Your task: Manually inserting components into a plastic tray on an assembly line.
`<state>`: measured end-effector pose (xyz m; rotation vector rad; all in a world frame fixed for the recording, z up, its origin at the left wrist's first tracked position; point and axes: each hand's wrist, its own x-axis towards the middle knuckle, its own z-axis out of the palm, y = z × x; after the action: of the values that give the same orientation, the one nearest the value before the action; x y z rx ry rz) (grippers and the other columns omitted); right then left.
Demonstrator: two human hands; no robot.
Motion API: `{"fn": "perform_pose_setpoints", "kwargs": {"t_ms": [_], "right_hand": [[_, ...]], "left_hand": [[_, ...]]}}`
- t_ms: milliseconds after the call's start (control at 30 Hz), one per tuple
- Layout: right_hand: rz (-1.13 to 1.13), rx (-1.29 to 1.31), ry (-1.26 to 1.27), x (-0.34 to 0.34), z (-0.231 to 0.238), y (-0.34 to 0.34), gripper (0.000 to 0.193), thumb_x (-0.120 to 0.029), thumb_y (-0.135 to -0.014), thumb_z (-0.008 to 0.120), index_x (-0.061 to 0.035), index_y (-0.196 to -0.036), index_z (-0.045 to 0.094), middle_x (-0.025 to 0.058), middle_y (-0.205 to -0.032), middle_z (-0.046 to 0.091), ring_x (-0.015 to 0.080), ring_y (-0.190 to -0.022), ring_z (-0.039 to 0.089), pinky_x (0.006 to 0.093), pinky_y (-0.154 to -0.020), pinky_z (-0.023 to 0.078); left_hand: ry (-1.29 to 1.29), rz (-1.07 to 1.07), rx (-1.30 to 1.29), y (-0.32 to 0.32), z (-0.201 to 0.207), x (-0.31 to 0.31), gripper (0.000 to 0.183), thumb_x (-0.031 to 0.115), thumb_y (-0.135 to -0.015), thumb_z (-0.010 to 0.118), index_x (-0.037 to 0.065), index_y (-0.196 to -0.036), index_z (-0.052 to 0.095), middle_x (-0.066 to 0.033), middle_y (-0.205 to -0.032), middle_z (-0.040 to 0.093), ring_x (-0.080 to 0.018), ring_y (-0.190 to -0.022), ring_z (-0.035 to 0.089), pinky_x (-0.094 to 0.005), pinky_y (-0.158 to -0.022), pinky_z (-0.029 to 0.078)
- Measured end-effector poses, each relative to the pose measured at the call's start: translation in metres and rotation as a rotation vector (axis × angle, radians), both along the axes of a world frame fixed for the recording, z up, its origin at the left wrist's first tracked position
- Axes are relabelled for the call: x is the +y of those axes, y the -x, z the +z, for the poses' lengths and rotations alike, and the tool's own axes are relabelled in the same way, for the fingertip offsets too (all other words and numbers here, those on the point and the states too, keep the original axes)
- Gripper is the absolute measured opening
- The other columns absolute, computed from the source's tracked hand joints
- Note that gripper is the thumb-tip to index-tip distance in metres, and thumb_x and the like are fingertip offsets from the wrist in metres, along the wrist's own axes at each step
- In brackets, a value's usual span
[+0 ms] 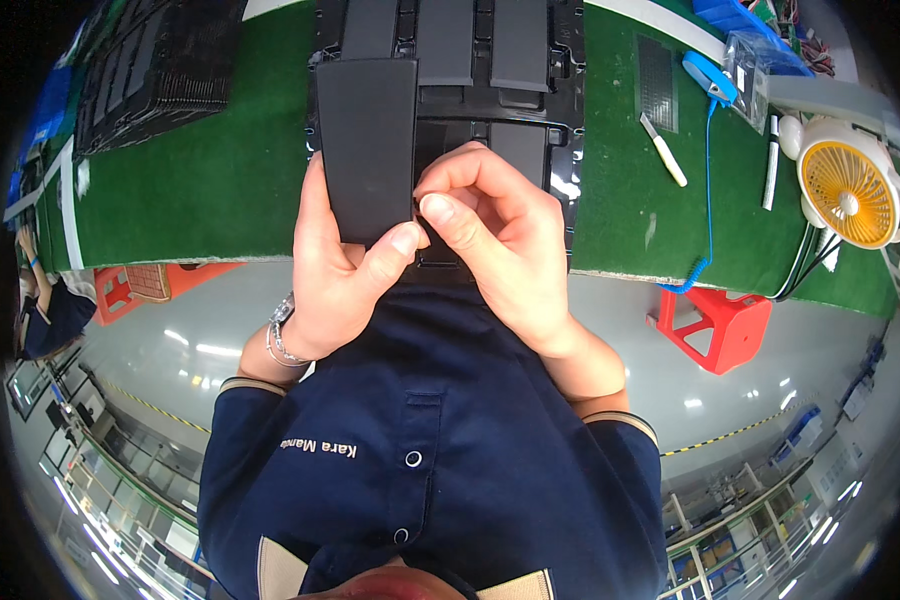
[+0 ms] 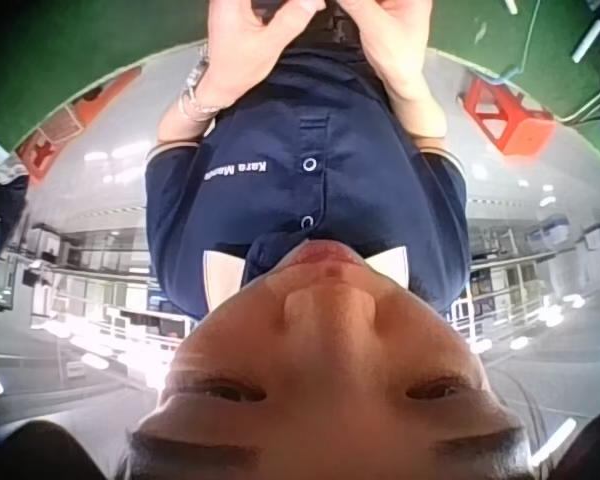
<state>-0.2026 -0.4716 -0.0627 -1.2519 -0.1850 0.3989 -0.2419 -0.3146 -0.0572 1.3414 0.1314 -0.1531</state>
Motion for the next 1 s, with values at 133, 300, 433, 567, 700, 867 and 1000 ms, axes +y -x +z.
{"fn": "perform_pose_setpoints", "kwargs": {"t_ms": [133,300,433,567,700,867,1000], "right_hand": [[0.005,-0.013,0.024,-0.001,0.002,0.0,0.011,-0.006,-0.094,0.062,0.0046,-0.095,0.06,0.0051,-0.093,0.056,0.0087,-0.081,0.054,0.0231,-0.072,0.045],[0.003,-0.113,0.146,-0.002,0.005,-0.002,0.008,-0.003,-0.093,0.061,0.0051,-0.093,0.059,0.0059,-0.091,0.056,0.0087,-0.078,0.054,0.0226,-0.069,0.045],[-0.012,-0.104,0.13,0.0,0.005,-0.001,0.007,-0.001,-0.093,0.061,0.0056,-0.092,0.059,0.0058,-0.09,0.055,0.0086,-0.076,0.054,0.0226,-0.067,0.045],[0.009,-0.123,0.133,-0.004,0.001,-0.002,0.012,-0.007,-0.095,0.059,0.0047,-0.099,0.059,0.0076,-0.097,0.058,0.0102,-0.084,0.055,0.024,-0.075,0.046],[-0.231,-0.229,0.05,0.005,-0.001,-0.019,0.035,-0.016,-0.093,0.062,0.0021,-0.123,0.057,0.0104,-0.123,0.055,0.0168,-0.108,0.054,0.0288,-0.088,0.046],[-0.215,-0.387,0.365,-0.015,-0.007,-0.03,0.021,-0.011,-0.083,0.071,0.0005,-0.075,0.055,0.0081,-0.092,0.057,0.0148,-0.088,0.056,0.026,-0.075,0.043],[-0.231,-0.355,0.402,-0.016,-0.004,-0.028,0.016,-0.011,-0.083,0.071,0.0005,-0.079,0.06,0.0051,-0.087,0.054,0.0127,-0.076,0.051,0.0254,-0.067,0.04]], "left_hand": [[0.016,-0.003,0.017,0.0,0.0,0.0,0.048,0.006,-0.085,0.067,0.0,-0.123,0.038,-0.0076,-0.111,0.051,-0.0131,-0.104,0.052,-0.0295,-0.09,0.045],[0.005,-0.006,0.028,0.001,0.0,0.0,0.048,0.006,-0.085,0.066,0.0,-0.123,0.038,-0.0075,-0.11,0.051,-0.013,-0.104,0.051,-0.0296,-0.091,0.045],[0.001,0.003,0.028,0.001,0.0,-0.002,0.047,0.007,-0.086,0.067,0.001,-0.123,0.038,-0.007,-0.11,0.051,-0.0128,-0.103,0.052,-0.0294,-0.09,0.045],[-0.02,-0.001,0.044,0.002,0.002,0.0,0.047,0.005,-0.086,0.066,0.001,-0.124,0.038,-0.006,-0.105,0.054,-0.0123,-0.094,0.056,-0.0275,-0.081,0.049],[0.3,-0.129,0.23,-0.003,0.011,0.0,0.031,0.03,-0.1,0.047,0.002,-0.114,0.046,-0.0058,-0.07,0.052,-0.0095,-0.055,0.046,-0.022,-0.05,0.036],[1.209,-0.516,0.65,0.0,-0.006,0.002,0.045,0.042,-0.105,0.025,0.004,-0.103,0.05,0.0059,-0.058,0.035,-0.0045,-0.045,0.033,-0.0197,-0.043,0.027],[1.31,-0.597,0.693,-0.004,-0.011,0.003,0.045,0.041,-0.105,0.022,0.006,-0.1,0.05,0.0084,-0.058,0.033,-0.0027,-0.044,0.03,-0.0192,-0.041,0.024]]}}
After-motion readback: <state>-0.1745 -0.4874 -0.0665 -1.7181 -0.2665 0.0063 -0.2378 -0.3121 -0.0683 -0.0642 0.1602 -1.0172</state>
